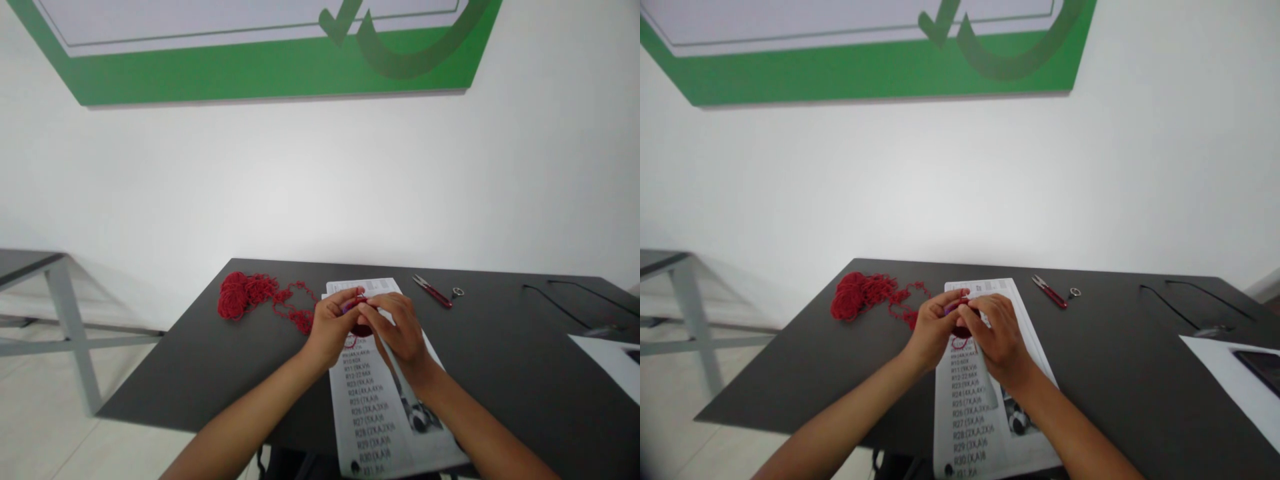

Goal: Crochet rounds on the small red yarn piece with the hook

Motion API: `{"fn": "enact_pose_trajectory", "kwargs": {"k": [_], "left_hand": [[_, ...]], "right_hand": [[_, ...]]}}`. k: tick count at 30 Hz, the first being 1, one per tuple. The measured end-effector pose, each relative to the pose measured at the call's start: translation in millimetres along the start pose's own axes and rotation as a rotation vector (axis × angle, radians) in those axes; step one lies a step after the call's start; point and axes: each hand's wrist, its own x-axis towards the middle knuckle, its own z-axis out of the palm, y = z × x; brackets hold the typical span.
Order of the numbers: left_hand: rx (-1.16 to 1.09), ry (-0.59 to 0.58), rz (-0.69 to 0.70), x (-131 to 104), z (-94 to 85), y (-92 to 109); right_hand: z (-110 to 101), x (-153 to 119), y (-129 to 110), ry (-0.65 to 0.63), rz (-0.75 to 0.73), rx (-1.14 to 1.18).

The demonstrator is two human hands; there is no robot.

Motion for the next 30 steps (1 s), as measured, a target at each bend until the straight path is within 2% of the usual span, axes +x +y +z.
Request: {"fn": "enact_pose_trajectory", "kwargs": {"k": [3,5,7,10,12,14,16,18,20,22,25,28,30], "left_hand": [[-0.040,-0.014,0.025,2,-2.7,1],[0.051,0.017,0.124,3,-6.0,5],[0.229,0.097,0.272,4,-9.1,11],[0.450,0.203,0.456,3,-12.3,17],[0.519,0.214,0.507,3,-13.7,19],[0.551,0.209,0.523,3,-14.7,19],[0.560,0.203,0.519,4,-15.6,18],[0.547,0.201,0.499,5,-16.2,16],[0.525,0.204,0.472,6,-16.5,15],[0.496,0.208,0.445,7,-16.4,15],[0.464,0.173,0.429,8,-15.5,18],[0.483,0.116,0.448,5,-13.5,18],[0.506,0.086,0.444,1,-11.7,16]], "right_hand": [[-2,5,-3,0.020,0.104,0.132],[-3,10,-5,0.031,0.239,0.253],[-3,14,-7,0.053,0.323,0.338],[-3,17,-10,0.066,0.313,0.361],[-3,16,-12,0.036,0.323,0.352],[-3,14,-16,0.000,0.414,0.360],[-4,13,-20,-0.008,0.573,0.418],[-5,14,-24,0.035,0.744,0.581],[-3,18,-25,0.116,0.875,0.837],[-1,22,-24,0.196,0.947,1.082],[5,25,-19,0.259,1.033,1.309],[11,20,-13,0.268,1.119,1.425],[14,16,-12,0.280,1.112,1.401]]}}
